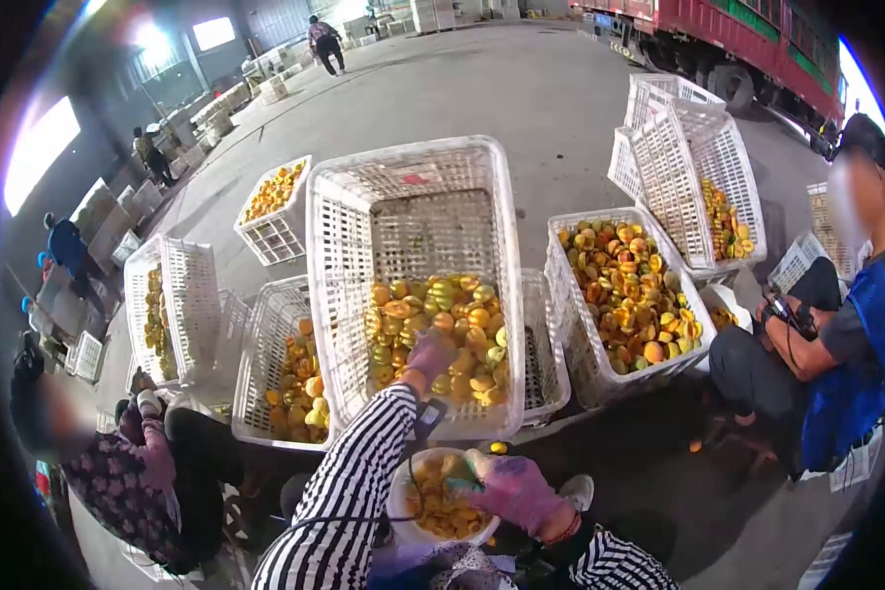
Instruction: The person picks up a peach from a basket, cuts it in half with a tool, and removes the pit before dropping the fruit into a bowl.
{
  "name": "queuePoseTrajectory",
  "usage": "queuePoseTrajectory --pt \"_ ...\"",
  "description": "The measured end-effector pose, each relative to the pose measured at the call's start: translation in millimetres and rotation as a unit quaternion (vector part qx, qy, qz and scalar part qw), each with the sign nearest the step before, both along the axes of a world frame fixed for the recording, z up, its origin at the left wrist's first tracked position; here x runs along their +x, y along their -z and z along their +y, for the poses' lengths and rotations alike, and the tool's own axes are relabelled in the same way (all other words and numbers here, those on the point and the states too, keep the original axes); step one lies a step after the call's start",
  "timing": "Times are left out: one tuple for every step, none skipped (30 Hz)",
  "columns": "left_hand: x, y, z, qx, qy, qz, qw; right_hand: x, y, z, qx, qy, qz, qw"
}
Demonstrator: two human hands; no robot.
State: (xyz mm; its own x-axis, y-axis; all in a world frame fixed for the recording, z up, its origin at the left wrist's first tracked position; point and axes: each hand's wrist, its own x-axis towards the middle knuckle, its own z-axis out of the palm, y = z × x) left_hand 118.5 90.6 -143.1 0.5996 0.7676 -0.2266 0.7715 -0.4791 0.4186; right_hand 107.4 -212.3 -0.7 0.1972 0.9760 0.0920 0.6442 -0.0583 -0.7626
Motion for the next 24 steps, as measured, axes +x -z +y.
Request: queuePoseTrajectory --pt "-0.5 -13.5 4.1 -0.014 0.096 0.017 0.995 -1.2 4.5 0.6 0.002 -0.004 -0.004 1.000" --pt "-1.2 -12.0 6.4 -0.013 0.093 0.013 0.995 -1.2 14.1 1.7 -0.007 -0.007 -0.018 1.000" --pt "0.9 -9.9 8.3 0.007 0.082 0.054 0.995 -0.5 18.2 0.4 -0.016 -0.009 -0.033 0.999" --pt "5.8 -5.3 12.1 0.028 0.071 0.095 0.993 3.2 12.4 -1.0 -0.015 -0.010 -0.037 0.999" --pt "1.4 4.6 0.3 0.140 0.035 0.040 0.989 8.4 3.4 -0.7 -0.008 -0.006 0.014 1.000" --pt "3.7 8.2 1.5 0.143 0.036 0.039 0.988 12.2 -4.9 1.6 0.000 -0.002 0.068 0.998" --pt "3.0 -2.8 -2.7 0.145 0.107 0.094 0.979 13.6 -8.9 7.0 0.003 -0.002 0.068 0.998" --pt "-3.1 -8.2 -6.5 0.142 0.177 0.152 0.962 12.4 -10.1 15.1 -0.023 0.058 0.016 0.998" --pt "-2.3 42.1 21.4 0.279 0.380 0.235 0.850 10.5 -10.5 21.1 -0.055 0.117 -0.033 0.991" --pt "-21.4 15.2 9.9 0.172 0.282 -0.063 0.942 10.6 -13.2 26.0 -0.016 0.156 -0.058 0.986" --pt "-25.7 -21.1 2.5 -0.202 0.110 -0.180 0.956 10.4 -5.1 30.6 0.061 0.189 -0.053 0.979" --pt "-39.6 -53.3 -13.5 -0.342 0.103 -0.246 0.901 11.1 -1.4 36.2 0.092 0.205 -0.068 0.972" --pt "-49.0 -65.0 -23.6 -0.330 0.101 -0.322 0.882 11.5 3.5 39.9 0.080 0.202 -0.069 0.974" --pt "-51.5 -69.9 -17.8 -0.583 -0.040 -0.391 0.711 11.2 4.4 42.2 0.113 0.204 -0.076 0.970" --pt "-59.1 -90.3 -25.5 -0.588 0.014 -0.444 0.676 11.2 -1.1 46.5 0.101 0.193 -0.052 0.975" --pt "-73.2 -115.4 -44.8 -0.615 -0.048 -0.472 0.629 5.0 -18.3 46.7 0.031 0.199 -0.033 0.979" --pt "-81.4 -131.2 -54.6 -0.632 -0.047 -0.495 0.594 1.3 -17.0 50.4 0.032 0.193 -0.024 0.980" --pt "-86.4 -142.5 -61.5 -0.648 -0.042 -0.519 0.556 -1.6 -16.4 53.5 0.036 0.188 -0.018 0.981" --pt "-90.1 -151.2 -69.9 -0.649 -0.043 -0.520 0.554 -5.2 -16.3 56.1 0.033 0.187 -0.019 0.982" --pt "-93.6 -156.8 -79.0 -0.624 -0.068 -0.549 0.551 -9.3 -16.1 58.5 0.030 0.189 -0.027 0.981" --pt "-95.6 -156.5 -84.6 -0.600 -0.095 -0.576 0.547 -11.7 -15.5 61.0 0.024 0.191 -0.034 0.981" --pt "-98.2 -152.0 -87.0 -0.603 -0.098 -0.576 0.543 -14.7 -16.2 63.1 0.018 0.191 -0.036 0.981" --pt "-100.0 -146.5 -88.4 -0.561 -0.061 -0.586 0.582 -16.8 -17.9 65.2 0.021 0.190 -0.032 0.981" --pt "-101.5 -140.2 -88.9 -0.517 -0.024 -0.592 0.618 -17.8 -17.6 67.2 0.024 0.190 -0.027 0.981"
